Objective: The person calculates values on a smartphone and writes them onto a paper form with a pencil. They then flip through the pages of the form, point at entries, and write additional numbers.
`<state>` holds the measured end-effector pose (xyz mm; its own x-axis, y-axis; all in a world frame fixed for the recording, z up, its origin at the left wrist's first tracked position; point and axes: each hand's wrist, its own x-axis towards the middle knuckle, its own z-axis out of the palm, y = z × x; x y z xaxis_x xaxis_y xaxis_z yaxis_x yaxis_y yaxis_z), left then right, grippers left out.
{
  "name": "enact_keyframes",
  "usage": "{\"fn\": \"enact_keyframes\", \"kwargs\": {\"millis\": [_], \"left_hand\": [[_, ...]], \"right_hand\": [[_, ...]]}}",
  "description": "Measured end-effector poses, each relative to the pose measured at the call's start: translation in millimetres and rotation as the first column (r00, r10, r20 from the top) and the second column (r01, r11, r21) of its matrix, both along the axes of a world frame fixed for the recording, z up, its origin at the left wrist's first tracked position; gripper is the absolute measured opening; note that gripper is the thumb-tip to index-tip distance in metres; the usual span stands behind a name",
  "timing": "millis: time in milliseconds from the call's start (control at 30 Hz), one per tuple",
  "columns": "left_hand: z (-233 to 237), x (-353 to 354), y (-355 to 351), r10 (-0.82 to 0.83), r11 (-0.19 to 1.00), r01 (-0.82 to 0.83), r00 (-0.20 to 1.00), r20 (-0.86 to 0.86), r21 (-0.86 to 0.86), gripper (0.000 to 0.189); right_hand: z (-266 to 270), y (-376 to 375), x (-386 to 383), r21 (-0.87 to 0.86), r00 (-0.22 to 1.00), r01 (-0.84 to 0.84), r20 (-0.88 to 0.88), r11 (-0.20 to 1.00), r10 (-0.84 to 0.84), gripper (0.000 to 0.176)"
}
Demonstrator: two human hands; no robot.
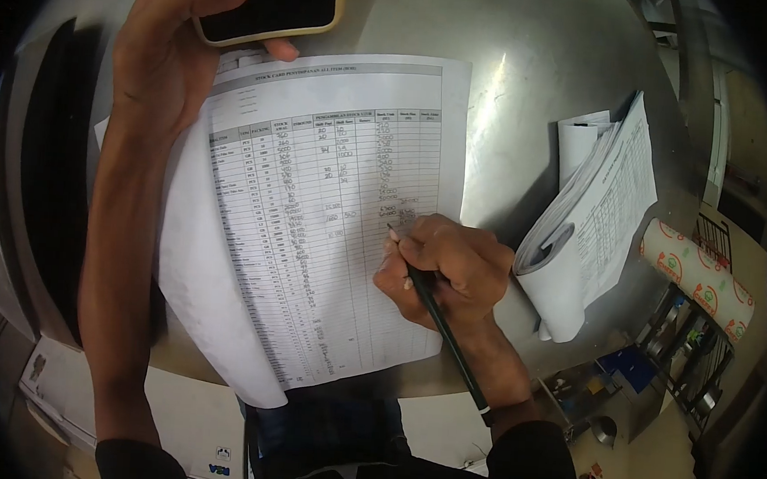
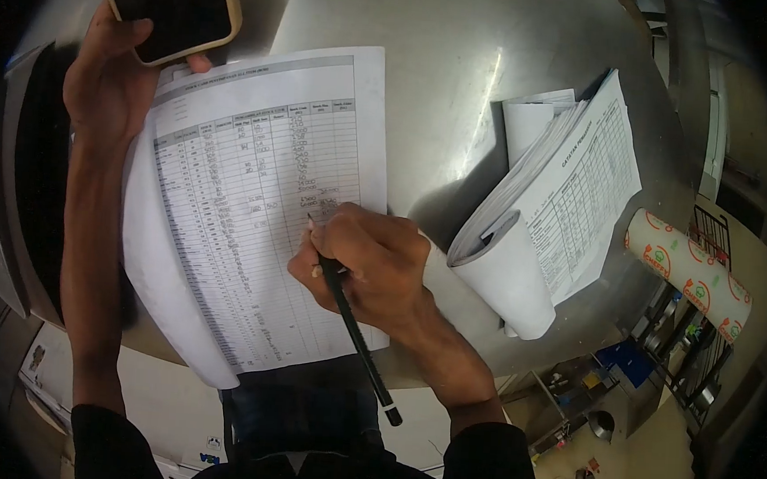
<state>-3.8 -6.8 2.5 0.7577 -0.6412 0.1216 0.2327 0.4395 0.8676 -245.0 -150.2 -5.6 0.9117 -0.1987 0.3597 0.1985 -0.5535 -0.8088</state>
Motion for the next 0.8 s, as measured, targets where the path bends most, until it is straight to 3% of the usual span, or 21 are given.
{"fn": "enact_keyframes", "kwargs": {"millis": [267, 800], "left_hand": [[0, 2, 3, -0.008, 0.999, 0.007, 1.0, 0.02, 0.04, 0.058], [-15, 8, 5, -0.065, 0.992, 0.062, 0.997, -0.03, -0.11, 0.058]], "right_hand": [[-2, 2, 3, 0.005, 1.0, 0.006, 0.011, 1.0, -0.006, 0.032], [3, 2, 3, 0.016, 0.998, -0.007, -0.07, 1.0, 0.008, 0.03]]}}
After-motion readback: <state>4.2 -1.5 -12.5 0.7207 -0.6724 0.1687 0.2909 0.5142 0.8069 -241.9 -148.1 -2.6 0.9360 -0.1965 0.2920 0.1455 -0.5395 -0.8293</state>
